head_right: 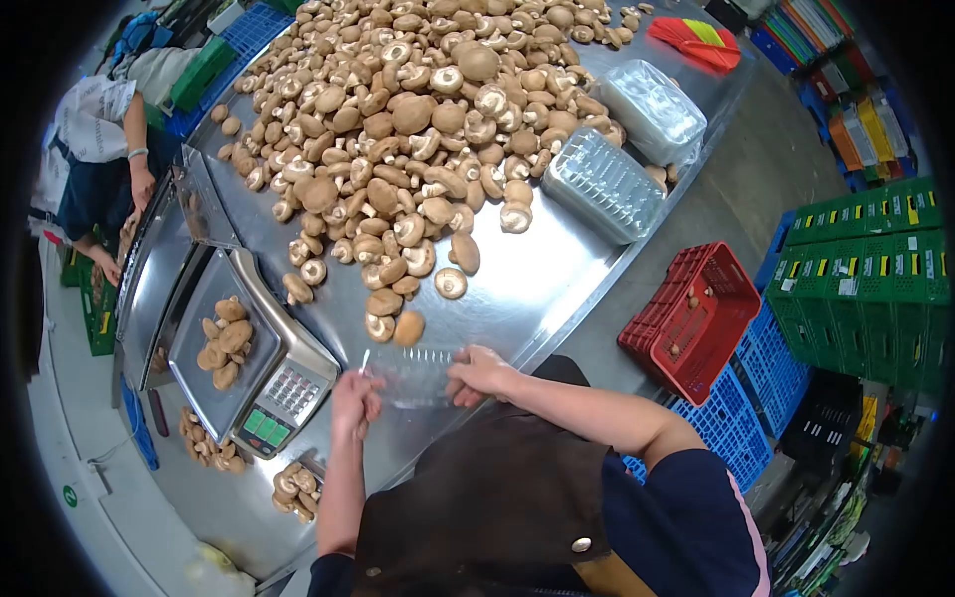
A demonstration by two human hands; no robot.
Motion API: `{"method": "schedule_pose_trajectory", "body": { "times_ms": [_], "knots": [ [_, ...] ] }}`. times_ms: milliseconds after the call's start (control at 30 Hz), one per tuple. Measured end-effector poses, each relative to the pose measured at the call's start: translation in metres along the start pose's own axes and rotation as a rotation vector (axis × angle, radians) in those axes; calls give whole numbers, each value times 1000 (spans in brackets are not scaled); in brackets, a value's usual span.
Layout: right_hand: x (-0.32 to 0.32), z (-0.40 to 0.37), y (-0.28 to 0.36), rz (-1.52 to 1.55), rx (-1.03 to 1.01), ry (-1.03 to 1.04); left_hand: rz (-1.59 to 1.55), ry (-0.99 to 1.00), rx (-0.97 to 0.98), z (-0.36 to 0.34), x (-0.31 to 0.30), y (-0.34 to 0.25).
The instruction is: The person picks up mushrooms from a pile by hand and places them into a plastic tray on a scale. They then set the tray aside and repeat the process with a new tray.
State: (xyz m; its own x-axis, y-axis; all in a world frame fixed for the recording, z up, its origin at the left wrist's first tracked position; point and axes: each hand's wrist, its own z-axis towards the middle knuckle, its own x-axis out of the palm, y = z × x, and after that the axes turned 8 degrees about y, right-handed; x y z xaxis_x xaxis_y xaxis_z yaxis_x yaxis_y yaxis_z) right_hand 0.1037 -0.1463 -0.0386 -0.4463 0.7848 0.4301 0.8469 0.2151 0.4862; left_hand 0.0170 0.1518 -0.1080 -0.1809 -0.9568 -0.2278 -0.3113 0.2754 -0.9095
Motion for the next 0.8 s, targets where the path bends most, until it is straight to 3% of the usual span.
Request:
{"method": "schedule_pose_trajectory", "body": {
  "times_ms": [33, 133, 200, 333, 433, 600, 800],
  "knots": [
    [-1, 2, 9, 30, -29, -42, 15, -61, 15, 26, -2, -8],
    [0, 6, 35, 168, -144, -136, -324, -244, -276, 90, 13, -103],
    [-17, 23, 48, 244, -225, -190, -521, -290, -235, 131, 21, -105],
    [-55, 57, 88, 191, -434, -379, -490, -388, -146, 186, 40, -107],
    [-62, 64, 103, 82, -512, -447, -590, -431, -63, 190, 47, -114],
    [-58, 54, 85, 8, -590, -402, -528, -391, 115, 180, 49, -66],
    [-41, 30, 45, -11, -578, -348, -526, -442, -117, 107, 61, -85]
  ]
}}
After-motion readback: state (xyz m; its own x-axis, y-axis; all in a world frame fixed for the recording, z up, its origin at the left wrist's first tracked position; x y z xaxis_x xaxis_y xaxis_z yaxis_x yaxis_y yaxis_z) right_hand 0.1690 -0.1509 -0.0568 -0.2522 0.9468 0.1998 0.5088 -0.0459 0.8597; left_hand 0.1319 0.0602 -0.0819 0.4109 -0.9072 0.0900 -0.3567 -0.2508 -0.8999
